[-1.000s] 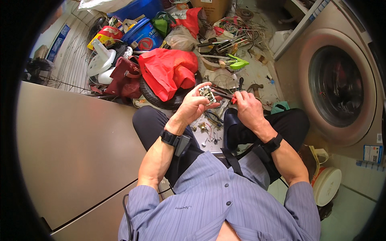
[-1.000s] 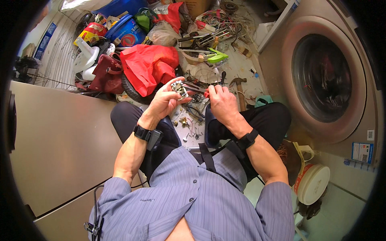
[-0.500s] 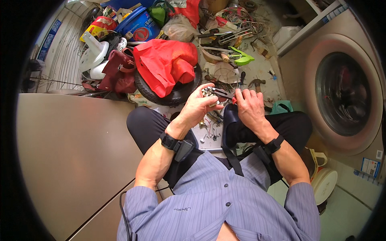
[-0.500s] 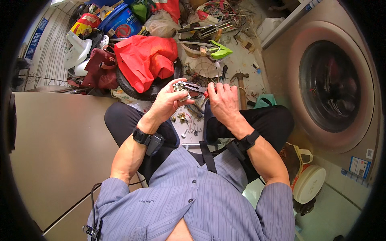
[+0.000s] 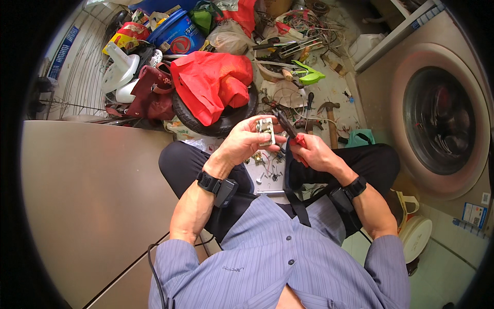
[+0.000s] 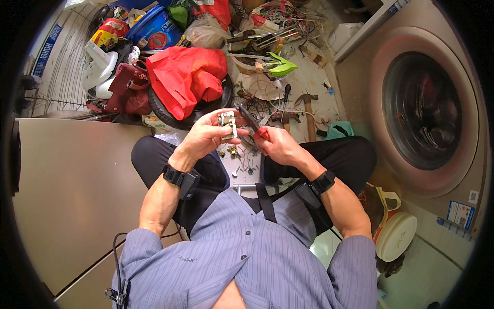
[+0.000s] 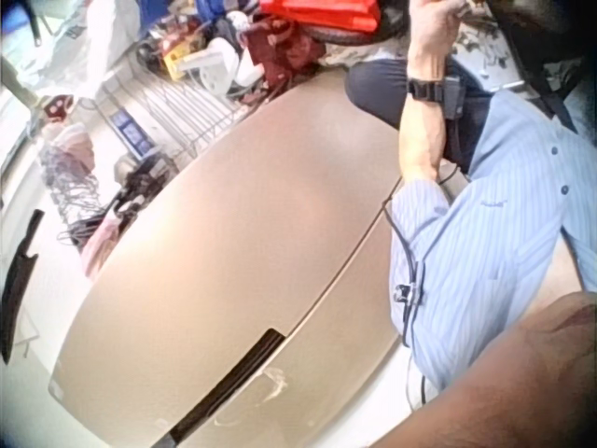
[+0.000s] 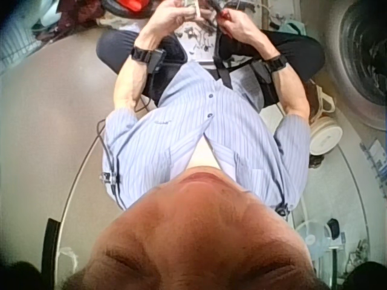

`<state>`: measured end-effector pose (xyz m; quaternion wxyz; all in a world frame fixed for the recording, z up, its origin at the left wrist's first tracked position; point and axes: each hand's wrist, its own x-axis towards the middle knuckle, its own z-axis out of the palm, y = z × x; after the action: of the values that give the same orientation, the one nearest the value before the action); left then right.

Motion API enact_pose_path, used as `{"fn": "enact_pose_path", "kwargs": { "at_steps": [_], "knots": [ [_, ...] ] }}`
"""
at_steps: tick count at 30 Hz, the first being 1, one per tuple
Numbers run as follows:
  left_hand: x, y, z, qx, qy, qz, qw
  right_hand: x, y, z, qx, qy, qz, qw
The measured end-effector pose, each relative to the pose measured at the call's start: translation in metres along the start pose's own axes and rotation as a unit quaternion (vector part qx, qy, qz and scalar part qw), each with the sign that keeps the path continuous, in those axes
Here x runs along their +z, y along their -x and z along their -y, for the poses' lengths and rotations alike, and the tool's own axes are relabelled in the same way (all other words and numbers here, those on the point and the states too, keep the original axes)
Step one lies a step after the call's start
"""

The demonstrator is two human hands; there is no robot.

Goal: The person uses pliers and a hammer to manipulate a small circuit board and its plastic housing while sitting on the floor.

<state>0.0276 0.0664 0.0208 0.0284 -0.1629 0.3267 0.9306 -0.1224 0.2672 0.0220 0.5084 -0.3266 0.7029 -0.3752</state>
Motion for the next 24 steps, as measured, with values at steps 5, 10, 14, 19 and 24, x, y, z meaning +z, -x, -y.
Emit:
{"fn": "enact_pose_path", "kwargs": {
  "at_steps": [5,10,14,19,24],
  "knots": [
    [-0.003,-0.010,0.003,0.041,0.009,-0.037,0.998,0.001,-0.011,-0.020,-0.162,0.233,-0.141,0.948],
    [-0.003,-0.012,0.004,0.058,0.029,-0.047,0.997,-0.003,-0.012,-0.030,-0.235,0.416,-0.250,0.842],
    [-0.007,-0.015,0.007,0.050,0.035,-0.049,0.997,-0.005,-0.012,-0.027,-0.251,0.508,-0.303,0.766],
    [-0.002,-0.015,0.004,0.036,0.007,-0.069,0.997,-0.008,-0.014,-0.015,-0.258,0.508,-0.349,0.744],
    [0.004,-0.015,0.009,0.030,-0.030,-0.076,0.996,-0.004,-0.018,-0.014,-0.252,0.553,-0.339,0.718]
  ]
}}
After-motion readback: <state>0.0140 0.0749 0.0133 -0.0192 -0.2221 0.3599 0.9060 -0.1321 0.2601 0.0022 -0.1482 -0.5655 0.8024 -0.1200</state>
